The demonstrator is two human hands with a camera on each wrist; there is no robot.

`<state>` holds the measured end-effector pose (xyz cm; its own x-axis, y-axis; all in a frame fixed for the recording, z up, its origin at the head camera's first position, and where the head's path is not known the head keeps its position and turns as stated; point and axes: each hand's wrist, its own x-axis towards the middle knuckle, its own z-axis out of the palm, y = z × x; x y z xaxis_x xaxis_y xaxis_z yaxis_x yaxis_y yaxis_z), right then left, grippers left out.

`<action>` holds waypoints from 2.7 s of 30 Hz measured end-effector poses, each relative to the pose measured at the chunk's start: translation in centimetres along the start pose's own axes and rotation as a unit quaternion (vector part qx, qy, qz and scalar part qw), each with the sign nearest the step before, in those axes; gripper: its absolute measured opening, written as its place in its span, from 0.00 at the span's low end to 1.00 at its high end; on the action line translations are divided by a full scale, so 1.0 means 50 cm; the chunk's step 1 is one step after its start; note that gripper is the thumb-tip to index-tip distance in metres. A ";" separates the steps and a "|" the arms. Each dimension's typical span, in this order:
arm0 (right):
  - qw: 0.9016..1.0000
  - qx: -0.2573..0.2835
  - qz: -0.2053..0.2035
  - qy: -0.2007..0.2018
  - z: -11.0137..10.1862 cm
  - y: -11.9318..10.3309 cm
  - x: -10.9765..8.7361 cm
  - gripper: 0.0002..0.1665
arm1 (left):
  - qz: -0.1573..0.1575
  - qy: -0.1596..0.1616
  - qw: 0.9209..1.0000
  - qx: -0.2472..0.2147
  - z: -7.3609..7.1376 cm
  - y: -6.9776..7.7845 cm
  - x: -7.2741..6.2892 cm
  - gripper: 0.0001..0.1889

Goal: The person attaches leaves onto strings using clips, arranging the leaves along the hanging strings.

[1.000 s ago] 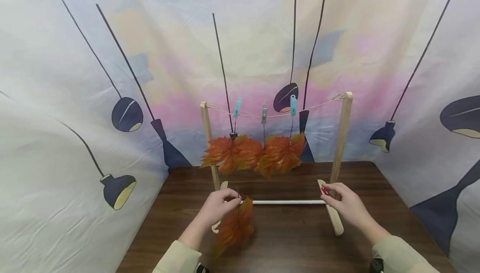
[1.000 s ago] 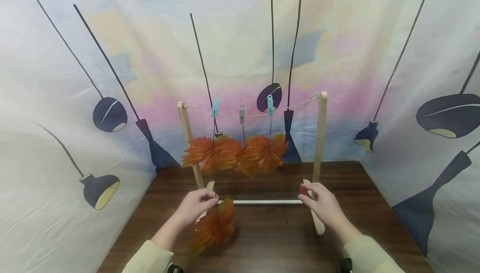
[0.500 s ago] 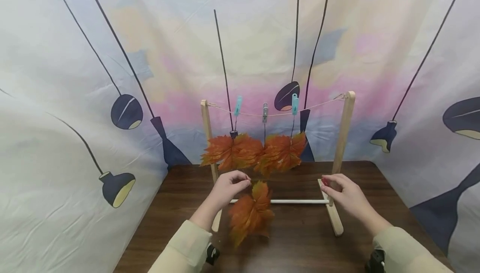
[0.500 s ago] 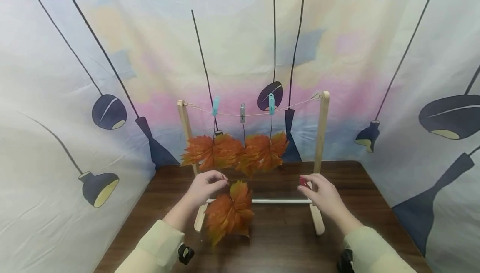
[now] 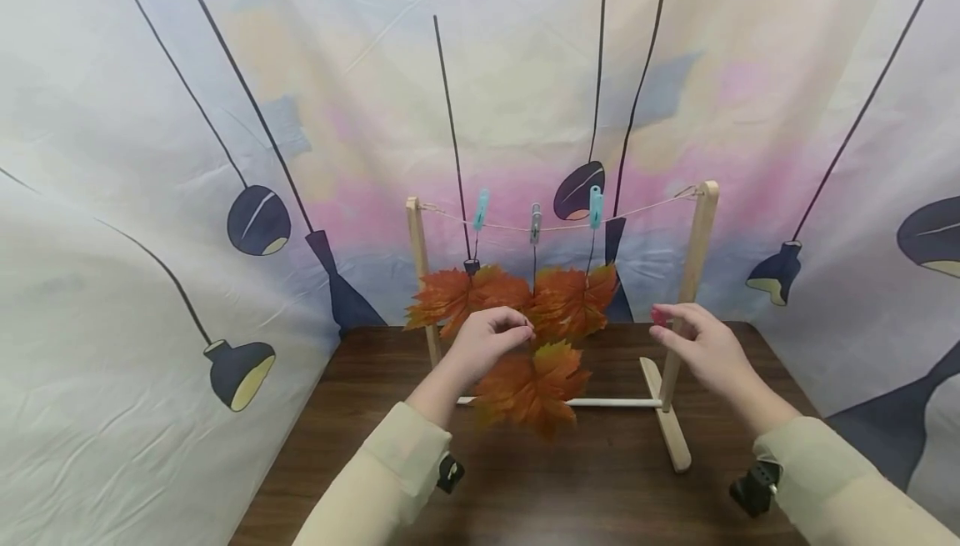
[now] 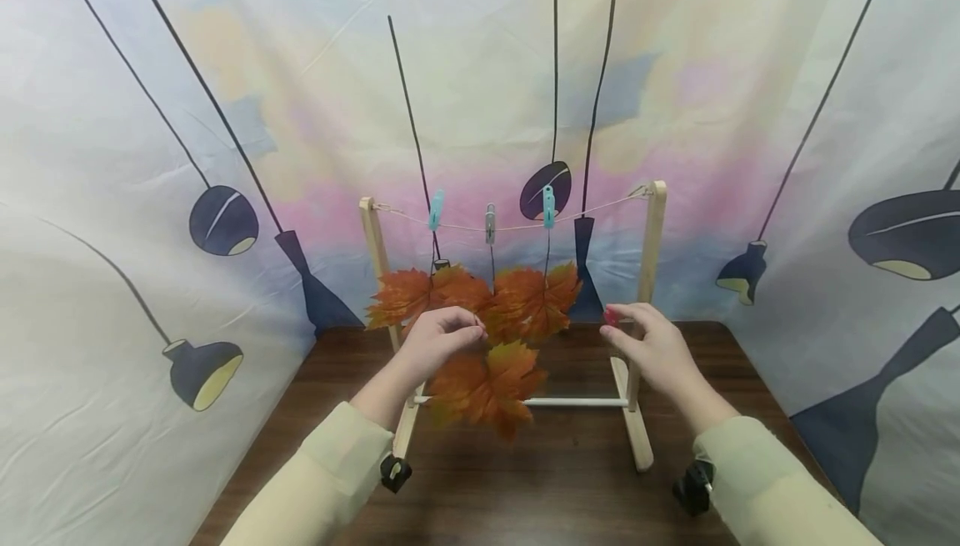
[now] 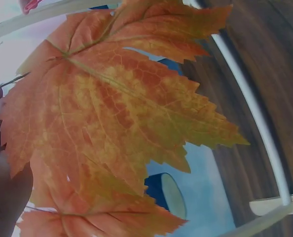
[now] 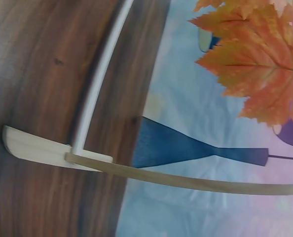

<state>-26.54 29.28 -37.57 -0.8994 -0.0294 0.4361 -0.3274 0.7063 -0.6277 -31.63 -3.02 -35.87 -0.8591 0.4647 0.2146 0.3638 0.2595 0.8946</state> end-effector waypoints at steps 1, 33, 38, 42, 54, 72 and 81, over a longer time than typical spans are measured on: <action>1.000 -0.001 0.001 0.001 -0.004 -0.003 0.004 0.25 | 0.000 0.001 1.000 0.000 0.002 0.005 0.004 0.11; 0.993 0.084 0.058 0.057 -0.106 -0.066 0.084 0.29 | 0.010 0.035 0.999 0.038 0.071 0.102 0.109 0.10; 0.992 0.078 0.080 0.061 -0.115 -0.081 0.099 0.30 | 0.014 0.048 0.996 0.068 0.083 0.115 0.121 0.09; 0.991 0.096 0.080 0.057 -0.120 -0.091 0.108 0.31 | 0.020 0.050 0.995 0.078 0.093 0.125 0.132 0.09; 0.988 0.109 0.079 0.080 -0.130 -0.105 0.127 0.31 | 0.034 0.037 0.997 0.056 0.114 0.135 0.162 0.07; 0.987 0.120 0.040 0.097 -0.147 -0.144 0.179 0.26 | 0.037 0.080 0.990 0.109 0.140 0.159 0.197 0.06; 0.985 0.138 0.032 0.099 -0.144 -0.156 0.196 0.23 | 0.028 0.081 0.992 0.092 0.147 0.162 0.219 0.08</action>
<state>-30.74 28.57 -23.76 -0.8560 0.1659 0.4897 -0.3628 0.4822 -0.7974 -35.44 10.39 -29.14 -0.8773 0.3434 0.3354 0.4589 0.3949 0.7959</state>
